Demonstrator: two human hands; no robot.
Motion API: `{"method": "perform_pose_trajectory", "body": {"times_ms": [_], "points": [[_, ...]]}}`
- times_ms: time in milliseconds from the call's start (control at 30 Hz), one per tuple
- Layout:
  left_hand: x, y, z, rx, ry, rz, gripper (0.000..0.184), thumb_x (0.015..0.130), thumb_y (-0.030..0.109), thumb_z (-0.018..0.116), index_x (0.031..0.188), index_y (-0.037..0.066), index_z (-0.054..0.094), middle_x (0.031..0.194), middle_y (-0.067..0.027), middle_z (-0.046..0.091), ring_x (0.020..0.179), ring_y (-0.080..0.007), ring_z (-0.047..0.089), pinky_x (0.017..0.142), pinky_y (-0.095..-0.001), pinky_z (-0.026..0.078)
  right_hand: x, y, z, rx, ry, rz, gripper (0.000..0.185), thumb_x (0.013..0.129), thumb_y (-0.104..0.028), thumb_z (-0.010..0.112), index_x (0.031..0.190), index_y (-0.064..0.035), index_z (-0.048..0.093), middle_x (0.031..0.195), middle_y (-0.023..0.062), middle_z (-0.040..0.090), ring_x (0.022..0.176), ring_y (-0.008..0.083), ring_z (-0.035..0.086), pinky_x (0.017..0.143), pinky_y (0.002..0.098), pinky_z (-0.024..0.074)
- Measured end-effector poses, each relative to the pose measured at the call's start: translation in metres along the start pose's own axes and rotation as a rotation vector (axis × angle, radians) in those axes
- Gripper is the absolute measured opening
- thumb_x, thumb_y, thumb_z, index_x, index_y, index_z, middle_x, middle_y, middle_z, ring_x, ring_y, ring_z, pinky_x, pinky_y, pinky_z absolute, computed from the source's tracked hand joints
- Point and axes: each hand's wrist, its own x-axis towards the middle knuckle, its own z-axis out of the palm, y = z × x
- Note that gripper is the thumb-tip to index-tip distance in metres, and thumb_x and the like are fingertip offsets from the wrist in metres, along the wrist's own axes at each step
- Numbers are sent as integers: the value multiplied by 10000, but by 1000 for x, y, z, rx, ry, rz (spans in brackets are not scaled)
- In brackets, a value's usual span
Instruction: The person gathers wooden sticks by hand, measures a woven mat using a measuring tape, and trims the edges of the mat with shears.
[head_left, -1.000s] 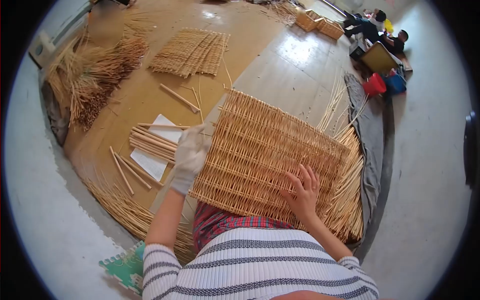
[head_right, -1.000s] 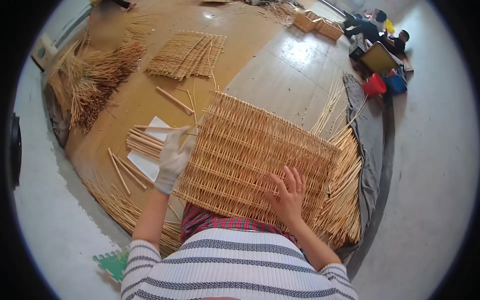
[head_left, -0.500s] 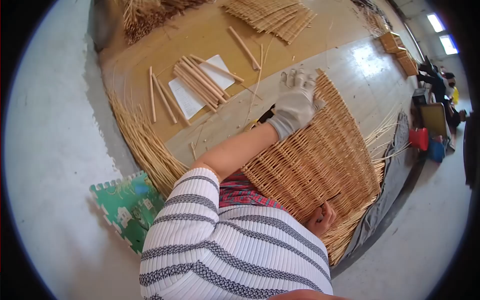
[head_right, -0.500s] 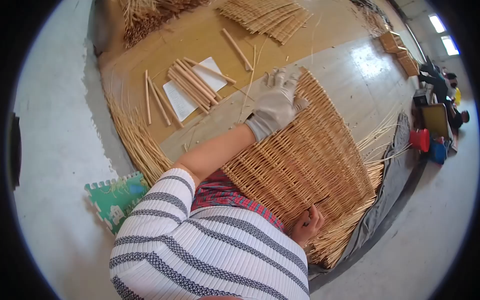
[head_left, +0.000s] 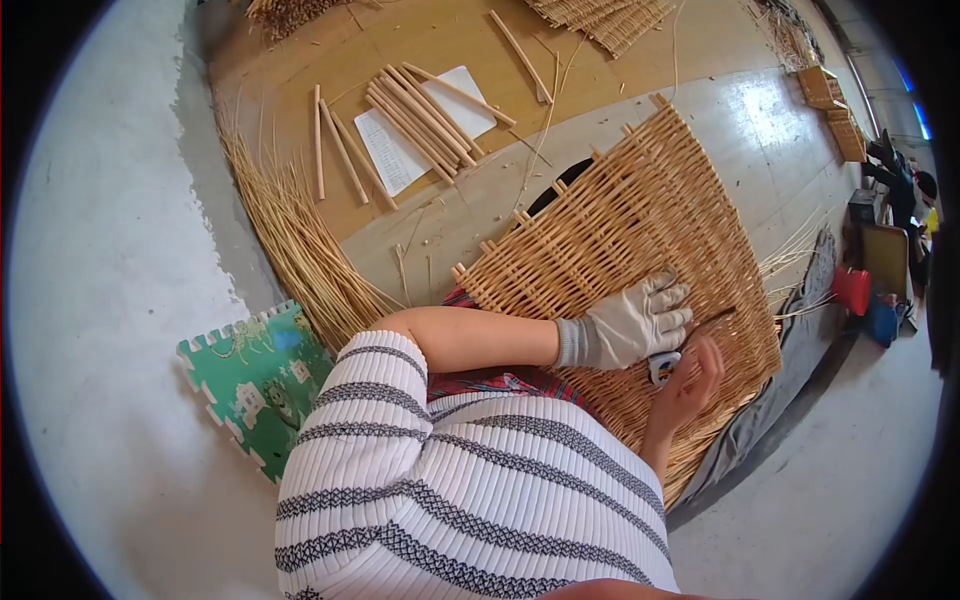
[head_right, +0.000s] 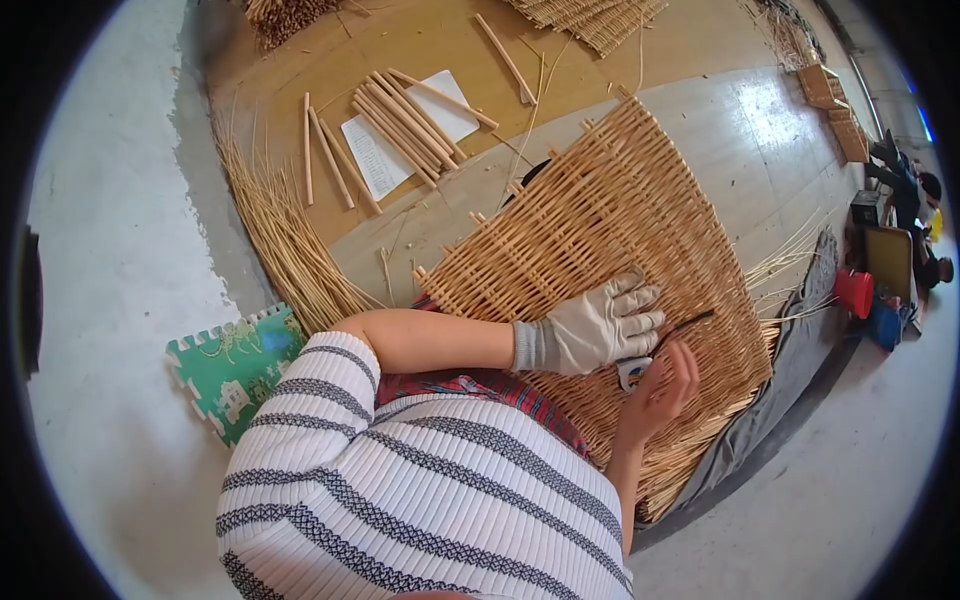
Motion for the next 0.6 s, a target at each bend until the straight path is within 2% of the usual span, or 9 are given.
{"method": "perform_pose_trajectory", "body": {"times_ms": [33, 133, 167, 300, 400, 500, 567, 600], "points": [[0, 0, 0, 33, 41, -15, 391, 923, 252, 514, 1262, 117, 652, 1417, -94, 581, 1402, -329, 448, 1213, -556, 235, -2, 0, 0, -4, -1, 0, 246, 978, -60, 598, 1218, -16, 632, 1241, 132, 624, 1133, 281, 592, 964, 386, 463], [0, -3, -5, 6, 73, -39, 390, 920, 255, 521, 1257, 112, 654, 1409, -92, 586, 1397, -330, 452, 1212, -561, 239, -22, 1, 3, 162, -190, 24, 393, 919, -76, 674, 1298, -33, 580, 1394, 167, 532, 1274, 330, 525, 1058, 438, 411], [0, -4, -8, 15, 72, -43, 394, 913, 264, 536, 1253, 107, 657, 1398, -95, 592, 1391, -331, 457, 1209, -557, 251, -26, 0, 4, 200, -195, 40, 480, 886, -23, 689, 1344, -36, 546, 1434, 168, 504, 1354, 325, 464, 1104, 421, 376], [1, 2, -10, 7, 72, -52, 391, 911, 267, 541, 1245, 100, 659, 1385, -100, 597, 1392, -332, 456, 1205, -549, 264, -32, 5, 7, 222, -165, 19, 501, 881, -42, 709, 1352, -36, 540, 1445, 169, 491, 1359, 319, 456, 1108, 417, 368], [5, 7, -10, 64, 95, -65, 385, 905, 263, 556, 1239, 103, 661, 1384, -99, 596, 1387, -332, 461, 1203, -542, 271, -27, 17, 3, 172, -192, -47, 532, 855, -57, 732, 1350, -48, 535, 1401, 180, 524, 1308, 349, 496, 1085, 449, 396], [7, 7, -16, 101, 85, -87, 399, 904, 304, 590, 1244, 107, 660, 1350, -96, 619, 1372, -334, 474, 1198, -538, 276, -16, 29, -3, 242, -251, -71, 534, 887, -62, 723, 1377, -39, 511, 1393, 158, 537, 1288, 313, 523, 1065, 414, 419], [8, 7, -8, 93, 103, -109, 406, 917, 335, 586, 1246, 106, 658, 1340, -99, 625, 1373, -332, 472, 1199, -535, 275, -11, 37, -4, 325, -271, -47, 511, 889, -39, 695, 1365, -17, 511, 1266, 158, 623, 1203, 281, 579, 1015, 384, 459], [9, 8, -9, 79, 117, -127, 417, 930, 365, 583, 1248, 105, 657, 1330, -101, 631, 1375, -330, 470, 1199, -533, 275, -10, 36, -3, 326, -275, -50, 511, 889, -39, 695, 1365, -17, 511, 1266, 158, 623, 1203, 281, 579, 1015, 384, 459]]}}
